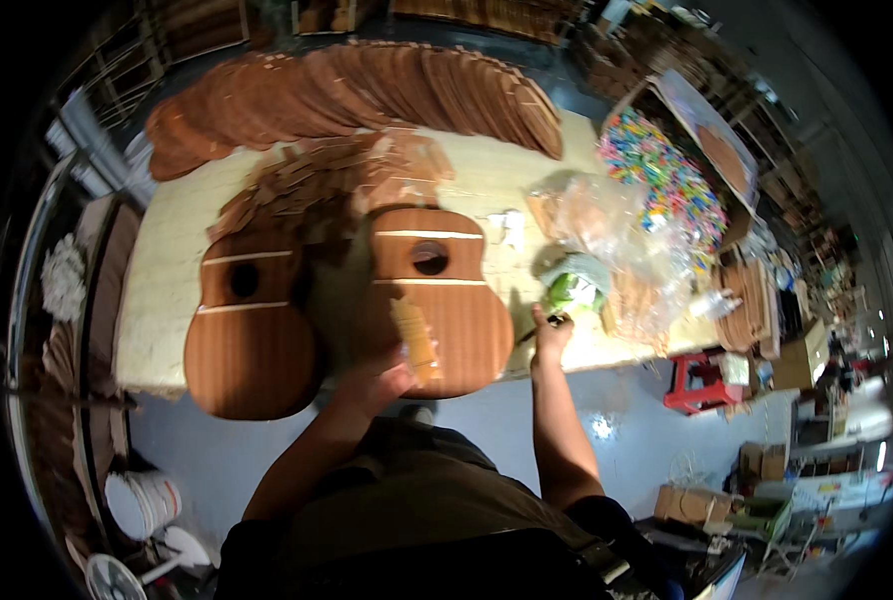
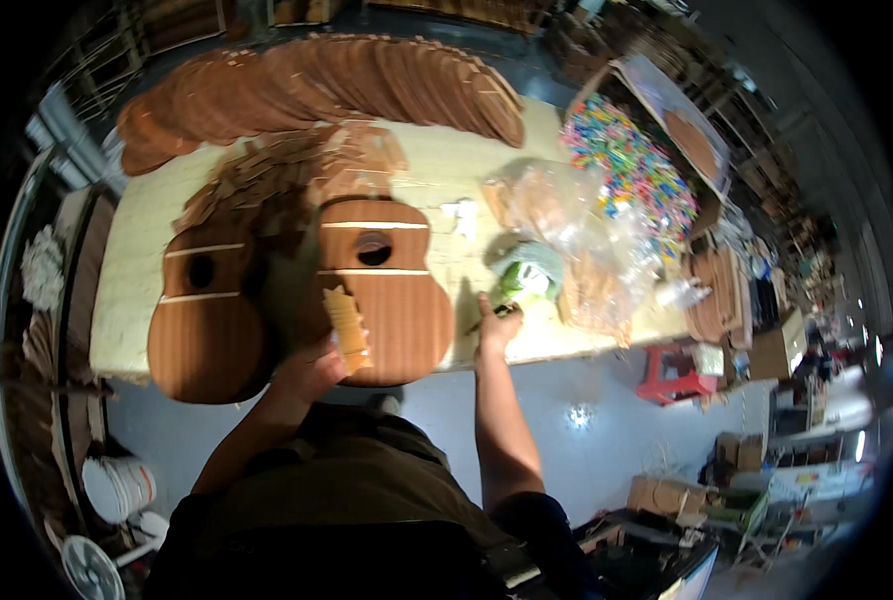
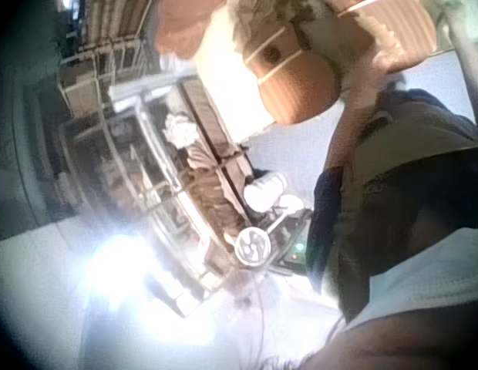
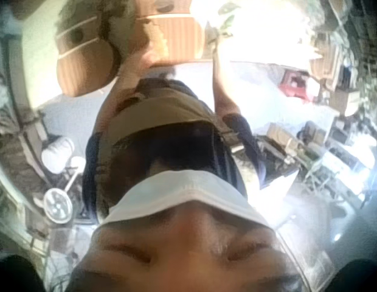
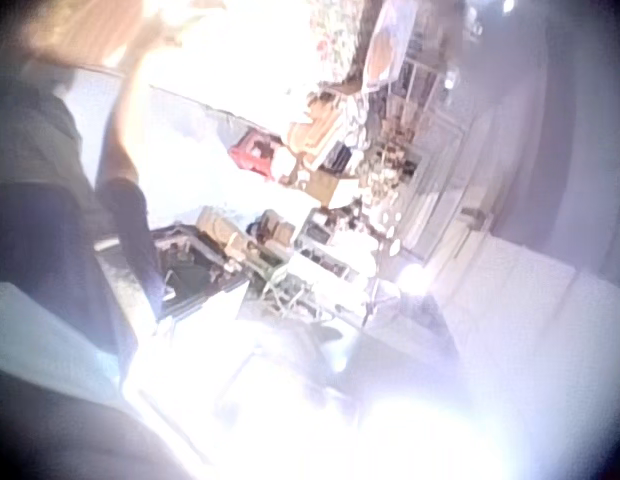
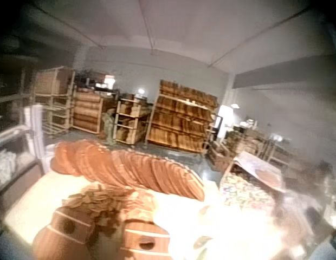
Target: The person assembles ukulele bodies by applying glue to thin wooden strips and attaching them to the soundhole area. They then place the ukuleles into a vacuum press to secure the pieces.
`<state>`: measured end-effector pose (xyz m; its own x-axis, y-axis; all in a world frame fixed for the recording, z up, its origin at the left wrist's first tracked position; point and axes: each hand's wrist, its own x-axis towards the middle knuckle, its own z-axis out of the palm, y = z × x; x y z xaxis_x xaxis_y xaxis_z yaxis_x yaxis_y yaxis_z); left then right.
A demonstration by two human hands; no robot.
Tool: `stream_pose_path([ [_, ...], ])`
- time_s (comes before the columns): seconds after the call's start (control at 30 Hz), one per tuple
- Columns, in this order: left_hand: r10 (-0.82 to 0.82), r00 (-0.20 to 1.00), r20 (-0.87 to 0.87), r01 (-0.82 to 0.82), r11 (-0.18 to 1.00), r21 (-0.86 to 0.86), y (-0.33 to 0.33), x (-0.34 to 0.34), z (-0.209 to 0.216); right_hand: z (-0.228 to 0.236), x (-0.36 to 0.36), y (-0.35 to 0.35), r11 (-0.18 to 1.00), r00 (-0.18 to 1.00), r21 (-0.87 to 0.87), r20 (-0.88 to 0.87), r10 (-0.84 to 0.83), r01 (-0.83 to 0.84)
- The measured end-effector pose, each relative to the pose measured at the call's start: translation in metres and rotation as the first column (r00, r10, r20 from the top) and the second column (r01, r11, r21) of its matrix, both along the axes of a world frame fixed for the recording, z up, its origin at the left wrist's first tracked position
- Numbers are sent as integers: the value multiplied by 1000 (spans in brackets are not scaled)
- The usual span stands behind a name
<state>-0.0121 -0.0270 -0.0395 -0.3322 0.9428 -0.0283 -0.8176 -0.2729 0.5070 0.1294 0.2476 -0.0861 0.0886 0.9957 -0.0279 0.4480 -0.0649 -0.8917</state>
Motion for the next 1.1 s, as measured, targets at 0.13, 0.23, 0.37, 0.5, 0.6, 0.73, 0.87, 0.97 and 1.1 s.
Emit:
stream_pose_path([
  [0.13, -22, 999, 29, 24, 997, -78, -9, -9, 4, 2, 30, 15, 941, 924, -269, -370, 98, -207],
  [0.23, -30, 994, 109, 46, 989, -144, -19, -22, -14, 15, 73, 25, 955, 965, -167, 56, 255, -243],
  [0.37, -32, 992, 125, 48, 991, -122, -14, -21, 13, 86, 91, 30, 877, 535, 137, 831, 151, -461],
  [0.5, -64, 993, 101, 77, 989, -127, -3, -21, 18, 99, 79, 59, 792, 434, 182, 894, 114, -582],
  [0.6, -61, 986, 155, 83, 986, -144, 0, -21, 13, 93, 82, 79, 772, 447, 99, 858, 252, -627],
  [0.73, -60, 969, 241, 81, 993, -80, -9, -27, 10, 134, 94, 78, 795, 804, -306, 131, 580, -524],
  [0.87, -140, 974, 177, 155, 985, -75, -1, -20, 12, 138, 100, 33, 638, 715, -328, -398, 575, -696],
  [0.97, -207, 961, 186, 217, 975, -37, 28, -8, 42, 152, 76, -30, 480, 554, -277, -404, 728, -833],
  [1.1, -260, 953, 152, 270, 962, -44, 29, -1, 57, 155, 34, -85, 527, 527, 123, -38, 849, -841],
])
